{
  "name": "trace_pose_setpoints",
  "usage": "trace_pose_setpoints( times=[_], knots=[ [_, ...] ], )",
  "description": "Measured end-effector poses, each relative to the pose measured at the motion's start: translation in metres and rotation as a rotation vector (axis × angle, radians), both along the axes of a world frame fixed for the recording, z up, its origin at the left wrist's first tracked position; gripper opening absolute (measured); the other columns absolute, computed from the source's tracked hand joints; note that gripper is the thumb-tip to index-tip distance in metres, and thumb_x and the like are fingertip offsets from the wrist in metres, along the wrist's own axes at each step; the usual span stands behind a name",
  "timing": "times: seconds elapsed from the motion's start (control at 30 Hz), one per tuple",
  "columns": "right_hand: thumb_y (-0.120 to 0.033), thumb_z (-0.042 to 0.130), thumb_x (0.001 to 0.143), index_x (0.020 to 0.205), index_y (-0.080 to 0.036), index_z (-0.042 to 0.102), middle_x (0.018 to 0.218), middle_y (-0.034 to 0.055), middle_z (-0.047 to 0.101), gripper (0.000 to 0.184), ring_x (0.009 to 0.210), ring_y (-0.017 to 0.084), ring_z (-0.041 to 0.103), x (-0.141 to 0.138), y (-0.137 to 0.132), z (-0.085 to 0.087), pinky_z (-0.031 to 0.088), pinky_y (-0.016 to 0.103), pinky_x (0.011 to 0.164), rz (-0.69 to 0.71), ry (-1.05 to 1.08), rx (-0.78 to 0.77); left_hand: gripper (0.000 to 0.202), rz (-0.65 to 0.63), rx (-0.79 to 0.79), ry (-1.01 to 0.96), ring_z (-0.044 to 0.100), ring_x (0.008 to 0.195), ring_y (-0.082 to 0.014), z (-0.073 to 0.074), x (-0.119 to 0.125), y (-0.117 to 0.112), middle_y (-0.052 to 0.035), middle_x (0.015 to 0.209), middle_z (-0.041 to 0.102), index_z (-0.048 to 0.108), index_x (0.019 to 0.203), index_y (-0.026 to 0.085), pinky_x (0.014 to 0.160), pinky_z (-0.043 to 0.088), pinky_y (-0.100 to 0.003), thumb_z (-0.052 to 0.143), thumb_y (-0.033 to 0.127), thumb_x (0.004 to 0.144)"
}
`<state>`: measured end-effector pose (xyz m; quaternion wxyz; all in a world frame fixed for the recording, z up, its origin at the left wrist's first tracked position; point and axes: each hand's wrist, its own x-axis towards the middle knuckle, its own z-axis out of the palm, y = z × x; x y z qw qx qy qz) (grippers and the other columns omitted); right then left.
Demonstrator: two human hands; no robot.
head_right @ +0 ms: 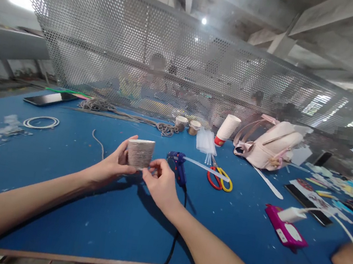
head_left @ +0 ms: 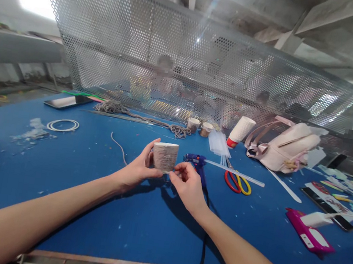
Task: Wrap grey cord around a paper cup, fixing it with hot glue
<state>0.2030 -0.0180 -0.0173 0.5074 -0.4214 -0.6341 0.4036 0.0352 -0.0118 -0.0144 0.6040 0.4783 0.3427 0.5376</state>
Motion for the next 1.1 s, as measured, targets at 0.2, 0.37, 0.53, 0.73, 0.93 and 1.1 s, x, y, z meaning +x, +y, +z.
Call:
trace_pose_setpoints(
  times=[0.2, 0.37, 0.53, 0.73, 0.93, 1.1],
  knots=[
    [-0.026, 0.063, 0.075, 0.072, -0.02, 0.06, 0.071, 0.0001, 0.057, 0.008, 0.061, 0.013, 0.051, 0.0027, 0.0004, -0.0018, 0.043, 0.027, 0.059, -0.05, -0.192, 0.282, 0.107, 0.036, 0.017, 0.001, 0.056, 0.116, -0.025, -0.0008, -0.0008, 0.0018, -0.0046, 0.117, 0.06, 0.022, 0.145, 0.033, 0.102, 0.039, -0.042, 0.076, 0.007, 0.055],
    [-0.021, 0.058, 0.084, 0.069, -0.02, 0.06, 0.071, 0.0006, 0.058, 0.016, 0.065, 0.013, 0.053, 0.0047, 0.001, -0.0073, 0.045, 0.027, 0.065, -0.032, -0.238, 0.46, 0.103, 0.057, 0.023, 0.029, 0.057, 0.11, -0.0243, -0.0012, -0.0002, 0.0025, -0.0034, 0.112, 0.059, 0.027, 0.141, 0.031, 0.098, 0.041, -0.041, 0.077, 0.009, 0.054],
    [-0.02, 0.057, 0.085, 0.068, -0.021, 0.058, 0.07, 0.0, 0.057, 0.017, 0.063, 0.013, 0.054, 0.0037, 0.0006, -0.0075, 0.046, 0.026, 0.063, -0.054, -0.231, 0.508, 0.098, 0.046, 0.002, 0.05, 0.057, 0.109, -0.024, -0.0002, 0.0009, 0.0009, -0.0037, 0.114, 0.058, 0.03, 0.137, 0.031, 0.096, 0.041, -0.04, 0.076, 0.008, 0.054],
    [-0.023, 0.058, 0.082, 0.066, -0.02, 0.056, 0.067, -0.0009, 0.054, 0.017, 0.061, 0.013, 0.052, 0.003, 0.0022, -0.007, 0.043, 0.025, 0.059, -0.076, -0.222, 0.412, 0.093, 0.049, -0.036, -0.019, 0.058, 0.108, -0.0224, 0.003, 0.0011, -0.0014, -0.0026, 0.112, 0.06, 0.035, 0.131, 0.031, 0.096, 0.041, -0.038, 0.075, 0.005, 0.051],
    [-0.027, 0.058, 0.079, 0.064, -0.02, 0.053, 0.065, -0.002, 0.051, 0.017, 0.058, 0.012, 0.048, 0.0014, 0.0013, -0.0055, 0.04, 0.025, 0.055, -0.052, -0.195, 0.283, 0.1, 0.025, -0.063, -0.026, 0.062, 0.098, -0.0209, 0.0039, 0.0021, -0.0041, -0.0032, 0.109, 0.063, 0.03, 0.138, 0.034, 0.085, 0.048, -0.034, 0.074, 0.004, 0.053],
    [-0.029, 0.056, 0.078, 0.065, -0.021, 0.051, 0.064, -0.0024, 0.05, 0.017, 0.056, 0.012, 0.046, -0.0003, 0.0009, -0.0054, 0.039, 0.025, 0.054, -0.031, -0.187, 0.242, 0.099, 0.017, -0.054, -0.012, 0.065, 0.091, -0.0206, 0.0027, 0.0036, -0.0051, -0.0041, 0.105, 0.065, 0.029, 0.14, 0.033, 0.081, 0.05, -0.035, 0.075, 0.008, 0.056]
  ],
)
